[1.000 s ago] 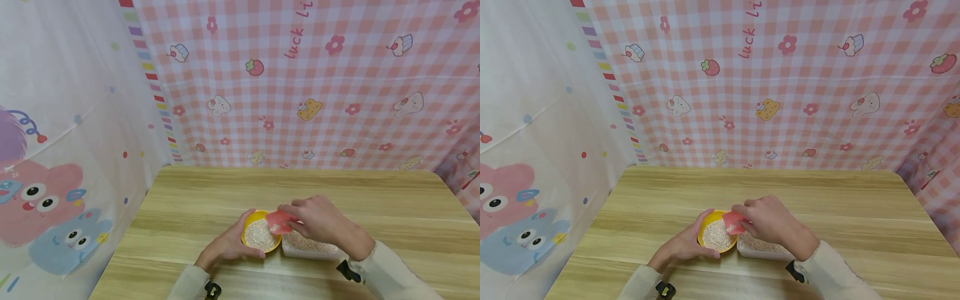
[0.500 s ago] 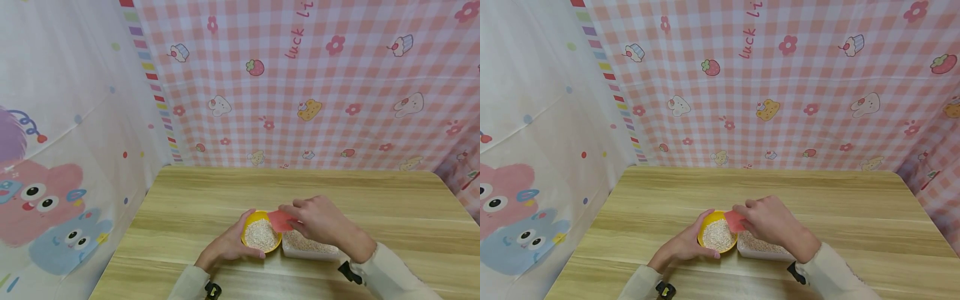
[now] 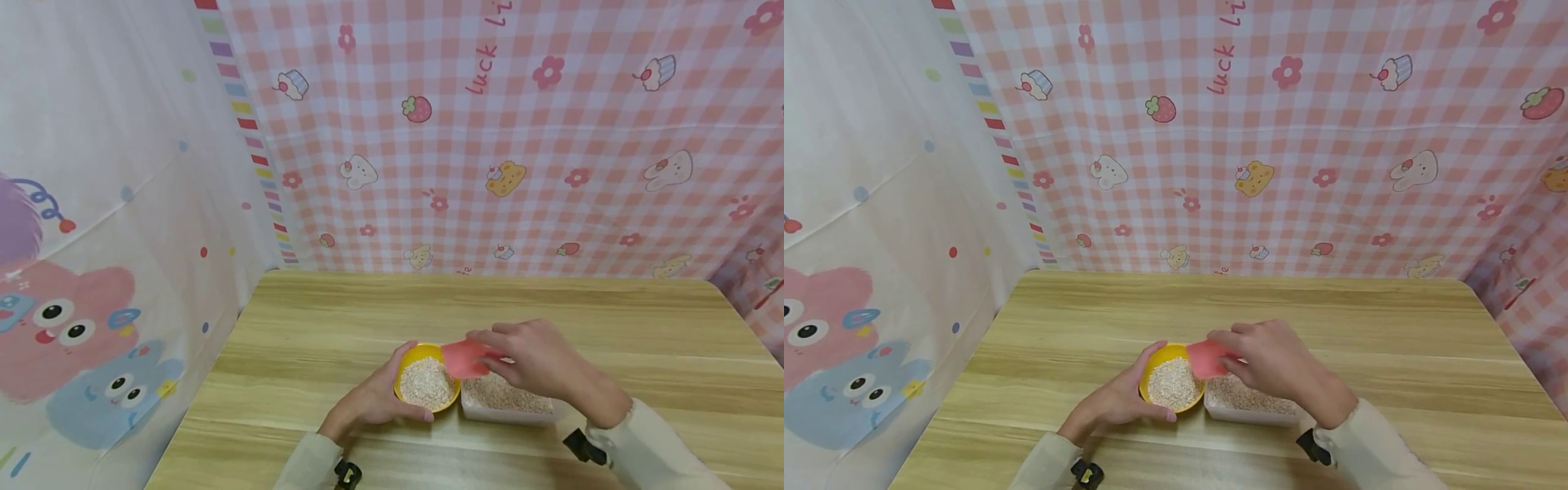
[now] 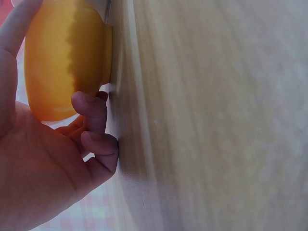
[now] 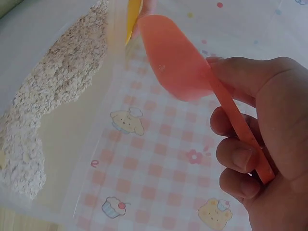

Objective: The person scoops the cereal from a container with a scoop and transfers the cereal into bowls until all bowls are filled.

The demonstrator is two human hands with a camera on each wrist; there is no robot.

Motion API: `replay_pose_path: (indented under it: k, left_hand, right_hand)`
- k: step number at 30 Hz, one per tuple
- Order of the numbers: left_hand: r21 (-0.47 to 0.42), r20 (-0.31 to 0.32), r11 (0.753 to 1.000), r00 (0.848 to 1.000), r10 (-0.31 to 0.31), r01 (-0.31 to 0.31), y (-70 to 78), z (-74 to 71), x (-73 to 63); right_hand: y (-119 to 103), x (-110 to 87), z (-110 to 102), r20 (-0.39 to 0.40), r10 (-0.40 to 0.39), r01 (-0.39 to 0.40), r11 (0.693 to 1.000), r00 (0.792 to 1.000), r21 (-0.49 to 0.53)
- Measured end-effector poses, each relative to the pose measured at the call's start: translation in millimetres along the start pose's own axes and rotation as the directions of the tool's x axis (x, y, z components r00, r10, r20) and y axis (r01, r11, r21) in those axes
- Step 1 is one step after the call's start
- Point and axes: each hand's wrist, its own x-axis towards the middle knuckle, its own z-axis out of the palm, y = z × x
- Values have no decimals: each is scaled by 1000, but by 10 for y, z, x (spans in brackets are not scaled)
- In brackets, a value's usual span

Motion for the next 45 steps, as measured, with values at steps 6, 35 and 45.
replay_pose_path:
  k: [6,35,45]
  left_hand:
    - [1,1,1000,1000,1,-1,5,6,6]
    - [50,-13,997,998,55,-55,33,-3,-15]
    - [64,-18,997,999,47,-45,51,-6,7]
  right_hand:
    - [60,-137,-57,-25,57,-56,998,998,5]
    - [275,-781,85,-57,212,-207,975,976,84]
    - [277,-793,171,22,234,-234,972,972,9]
